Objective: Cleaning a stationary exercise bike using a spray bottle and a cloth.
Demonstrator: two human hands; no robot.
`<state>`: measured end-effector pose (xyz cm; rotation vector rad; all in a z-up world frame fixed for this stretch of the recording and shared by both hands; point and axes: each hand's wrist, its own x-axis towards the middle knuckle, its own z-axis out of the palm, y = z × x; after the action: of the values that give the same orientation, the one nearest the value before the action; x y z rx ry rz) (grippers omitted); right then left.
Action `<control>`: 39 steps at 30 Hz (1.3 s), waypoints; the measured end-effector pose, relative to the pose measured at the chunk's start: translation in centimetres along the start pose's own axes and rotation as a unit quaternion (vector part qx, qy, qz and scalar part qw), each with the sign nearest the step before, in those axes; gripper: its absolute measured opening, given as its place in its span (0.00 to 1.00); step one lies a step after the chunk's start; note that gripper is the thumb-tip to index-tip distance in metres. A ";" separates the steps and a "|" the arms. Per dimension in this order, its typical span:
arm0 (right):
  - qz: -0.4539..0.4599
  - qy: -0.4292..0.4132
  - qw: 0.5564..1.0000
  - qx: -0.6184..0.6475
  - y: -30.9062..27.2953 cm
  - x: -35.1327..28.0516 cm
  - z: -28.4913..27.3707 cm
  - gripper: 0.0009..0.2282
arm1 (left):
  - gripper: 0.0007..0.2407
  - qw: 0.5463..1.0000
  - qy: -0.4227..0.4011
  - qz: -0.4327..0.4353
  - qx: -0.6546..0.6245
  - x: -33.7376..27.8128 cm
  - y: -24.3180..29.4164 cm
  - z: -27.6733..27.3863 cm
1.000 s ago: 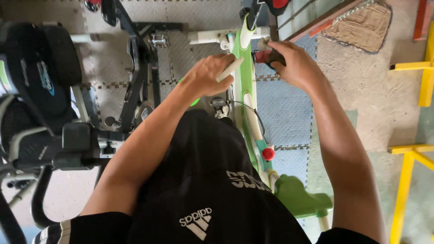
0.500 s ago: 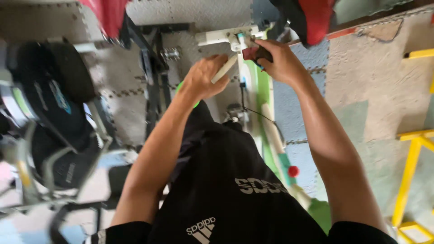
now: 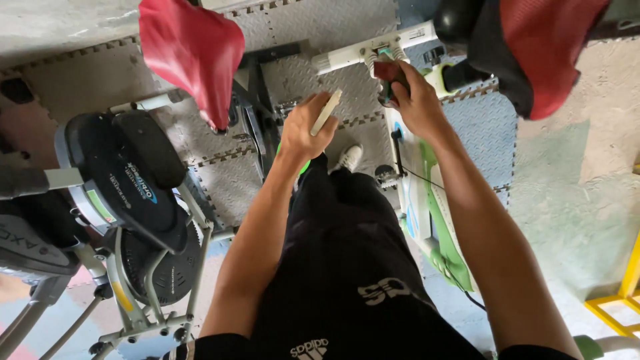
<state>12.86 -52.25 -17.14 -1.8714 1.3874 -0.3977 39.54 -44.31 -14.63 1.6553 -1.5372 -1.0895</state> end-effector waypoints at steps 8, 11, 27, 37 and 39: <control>0.127 0.006 0.988 0.086 6.7 5.2 4.5 0.17 | 0.13 0.998 0.014 0.013 -0.059 5.0 -4.3 2.1; 0.170 -0.007 0.973 0.156 10.5 6.6 7.3 0.18 | 0.13 0.998 0.018 -0.012 -0.057 6.4 -6.2 3.8; 0.186 0.039 0.975 0.111 32.4 14.7 21.0 0.31 | 0.12 0.926 0.069 -0.257 -0.267 13.0 -24.8 20.7; 0.266 0.030 0.939 0.215 47.6 18.6 33.2 0.21 | 0.09 0.951 0.076 -0.227 -0.193 15.1 -38.7 31.5; 0.193 0.010 0.979 0.063 51.4 19.1 36.8 0.21 | 0.12 0.933 0.098 -0.259 -0.230 15.6 -40.1 32.4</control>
<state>8.54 -61.74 -82.35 -1.4576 1.6560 -0.2999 29.70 -51.69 -67.05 1.7951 -0.6499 -1.3718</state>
